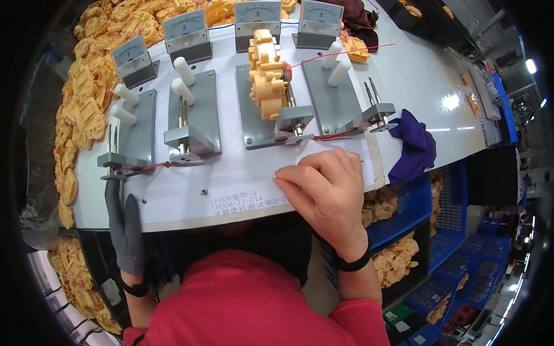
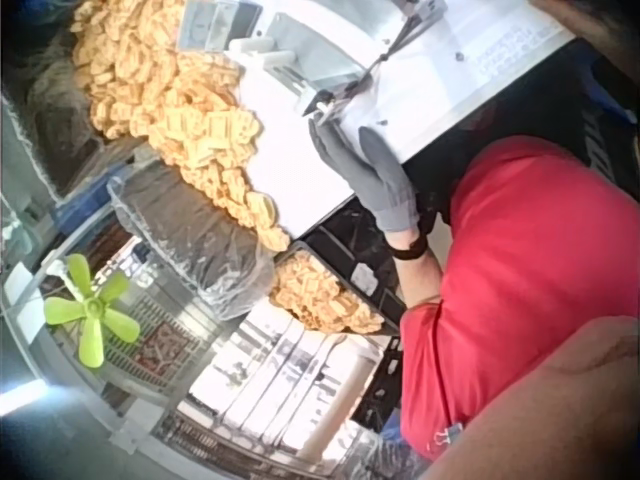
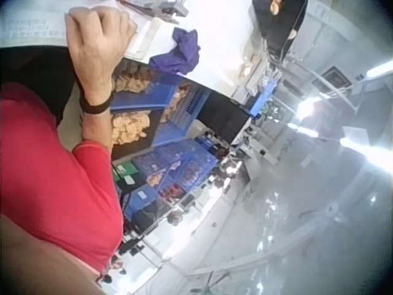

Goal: The person repeatedly picks up yellow plastic mechanical components from a large bin and places them into a white testing jig with multiple slots. They use their hands to secure the parts into the jig, occasionally adjusting the placement or the jig's levers. The person handles the parts one at a time, moving them from the bin to the jig and then removing them to repeat the process.

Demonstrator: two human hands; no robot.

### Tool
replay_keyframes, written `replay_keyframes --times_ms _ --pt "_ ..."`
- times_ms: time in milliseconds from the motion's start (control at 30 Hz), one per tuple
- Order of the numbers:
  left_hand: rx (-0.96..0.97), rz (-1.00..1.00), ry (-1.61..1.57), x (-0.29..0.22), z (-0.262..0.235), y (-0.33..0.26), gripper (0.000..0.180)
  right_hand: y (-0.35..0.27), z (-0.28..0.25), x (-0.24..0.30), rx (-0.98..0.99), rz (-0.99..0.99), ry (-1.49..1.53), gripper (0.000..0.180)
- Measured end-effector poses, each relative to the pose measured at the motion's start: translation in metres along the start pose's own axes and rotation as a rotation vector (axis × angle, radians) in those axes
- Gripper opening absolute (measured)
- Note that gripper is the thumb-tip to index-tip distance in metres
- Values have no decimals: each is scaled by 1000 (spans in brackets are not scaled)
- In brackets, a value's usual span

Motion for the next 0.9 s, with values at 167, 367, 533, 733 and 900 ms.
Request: replay_keyframes --times_ms 167,367,533,733,900 --pt "1 -6 4 0 -2 -2 49 1 0 1 -9 7 3 20" --pt "-7 13 -22 0 1 -1 50 -1 1 1 -14 15 -9 21" --pt "25 19 17 -1 -1 -1 49 -1 1 0 -13 6 -6 21" --pt "23 8 19 2 -1 -3 49 0 1 0 -9 1 -2 21" --pt "-24 -11 -3 1 1 -2 51 0 1 0 -5 5 -6 20"
Point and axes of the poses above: each hand's wrist, its own y-axis towards the middle knuckle, its own z-axis out of the palm, x = y × z, the point moved 3 cm from there along y, towards the middle knuckle, and after that the axes turned 10 degrees about z, right-handed, at the moved point
